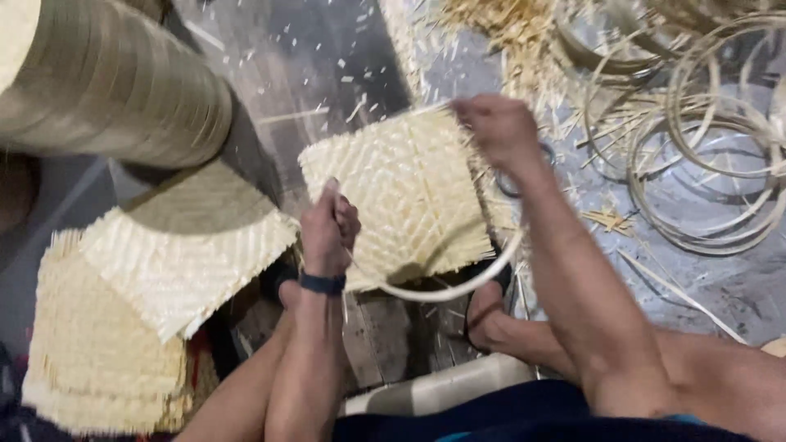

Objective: Manufacturing a circular bamboo tray by weaving strips and trimming the excess with scissors.

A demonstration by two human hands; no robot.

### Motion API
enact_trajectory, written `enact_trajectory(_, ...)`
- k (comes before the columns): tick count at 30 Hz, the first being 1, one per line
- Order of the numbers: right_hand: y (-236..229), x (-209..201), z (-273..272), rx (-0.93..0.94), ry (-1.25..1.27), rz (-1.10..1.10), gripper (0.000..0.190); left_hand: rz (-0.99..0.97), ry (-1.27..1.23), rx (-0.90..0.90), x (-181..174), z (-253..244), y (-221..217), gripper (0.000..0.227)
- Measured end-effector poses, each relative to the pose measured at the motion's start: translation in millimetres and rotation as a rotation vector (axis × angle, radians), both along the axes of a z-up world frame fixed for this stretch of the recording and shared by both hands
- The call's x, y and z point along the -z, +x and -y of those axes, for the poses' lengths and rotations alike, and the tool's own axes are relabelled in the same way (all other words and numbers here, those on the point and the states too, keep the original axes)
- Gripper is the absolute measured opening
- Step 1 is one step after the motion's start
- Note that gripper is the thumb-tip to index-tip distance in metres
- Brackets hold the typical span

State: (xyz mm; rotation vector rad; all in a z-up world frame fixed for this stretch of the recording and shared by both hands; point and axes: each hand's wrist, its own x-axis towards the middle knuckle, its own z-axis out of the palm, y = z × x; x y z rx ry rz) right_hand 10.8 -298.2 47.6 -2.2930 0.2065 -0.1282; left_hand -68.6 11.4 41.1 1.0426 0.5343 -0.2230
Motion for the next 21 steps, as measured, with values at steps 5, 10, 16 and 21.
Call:
enact_trajectory(5, -1.2, -28.0, 17.0, -0.069, 0.956, -0.256, 0.045, 0.188, -0.304, -0.206, 40.0, -38.9, 15.6, 0.044)
enact_trajectory(10, -13.0, -41.6, 2.2, -0.209, 0.464, 0.118, 0.027, 0.173, -0.387, -0.038, 24.3, -49.8, 14.0, 0.035)
enact_trajectory(16, -23.4, -123.4, -67.3, -0.672, -0.494, 0.631, 0.021, 0.254, 0.211, 0.444, -58.1, 5.8, 26.8, 0.034)
enact_trajectory(21, -13.8, -117.4, -74.7, -0.765, -0.765, 0.663, 0.04, 0.075, -0.058, 0.377, -78.4, 22.6, 27.7, 0.031)
